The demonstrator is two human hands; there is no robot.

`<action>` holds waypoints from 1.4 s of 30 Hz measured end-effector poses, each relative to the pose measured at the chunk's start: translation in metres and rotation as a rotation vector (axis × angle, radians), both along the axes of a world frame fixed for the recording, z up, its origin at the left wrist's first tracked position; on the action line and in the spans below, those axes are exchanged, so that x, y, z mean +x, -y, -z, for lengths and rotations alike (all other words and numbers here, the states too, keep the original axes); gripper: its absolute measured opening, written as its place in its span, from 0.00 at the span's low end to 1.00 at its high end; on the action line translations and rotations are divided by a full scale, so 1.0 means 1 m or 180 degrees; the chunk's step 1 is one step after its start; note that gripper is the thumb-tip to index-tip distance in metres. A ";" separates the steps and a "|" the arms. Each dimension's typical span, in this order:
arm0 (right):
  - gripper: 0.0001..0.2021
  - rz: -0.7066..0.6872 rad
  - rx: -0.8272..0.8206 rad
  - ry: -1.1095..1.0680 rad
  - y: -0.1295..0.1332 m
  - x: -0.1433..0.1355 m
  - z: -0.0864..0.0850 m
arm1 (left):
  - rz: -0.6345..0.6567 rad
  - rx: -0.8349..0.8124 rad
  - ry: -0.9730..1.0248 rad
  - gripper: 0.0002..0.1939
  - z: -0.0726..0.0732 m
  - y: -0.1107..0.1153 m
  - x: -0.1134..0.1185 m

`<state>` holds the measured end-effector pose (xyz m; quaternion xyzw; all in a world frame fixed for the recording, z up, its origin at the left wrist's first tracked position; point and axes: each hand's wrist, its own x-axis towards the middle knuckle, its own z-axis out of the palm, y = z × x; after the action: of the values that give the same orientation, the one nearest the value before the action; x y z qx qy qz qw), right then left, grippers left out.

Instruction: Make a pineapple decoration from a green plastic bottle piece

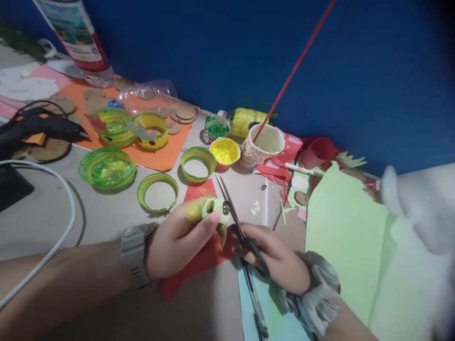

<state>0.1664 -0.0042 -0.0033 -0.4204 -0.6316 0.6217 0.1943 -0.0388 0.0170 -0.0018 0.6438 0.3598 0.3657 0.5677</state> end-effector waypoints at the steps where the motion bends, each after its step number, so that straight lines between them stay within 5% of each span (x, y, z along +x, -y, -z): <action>1: 0.27 0.0012 0.0009 0.0001 0.000 0.000 0.000 | 0.0004 0.0003 0.0003 0.18 0.000 0.000 0.000; 42: 0.26 0.0090 0.0046 -0.0038 0.000 -0.001 0.000 | -0.0092 -0.0282 0.0252 0.19 0.002 -0.002 0.001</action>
<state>0.1657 -0.0041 -0.0034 -0.4242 -0.6290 0.6168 0.2098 -0.0377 0.0191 -0.0035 0.5979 0.3621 0.3827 0.6041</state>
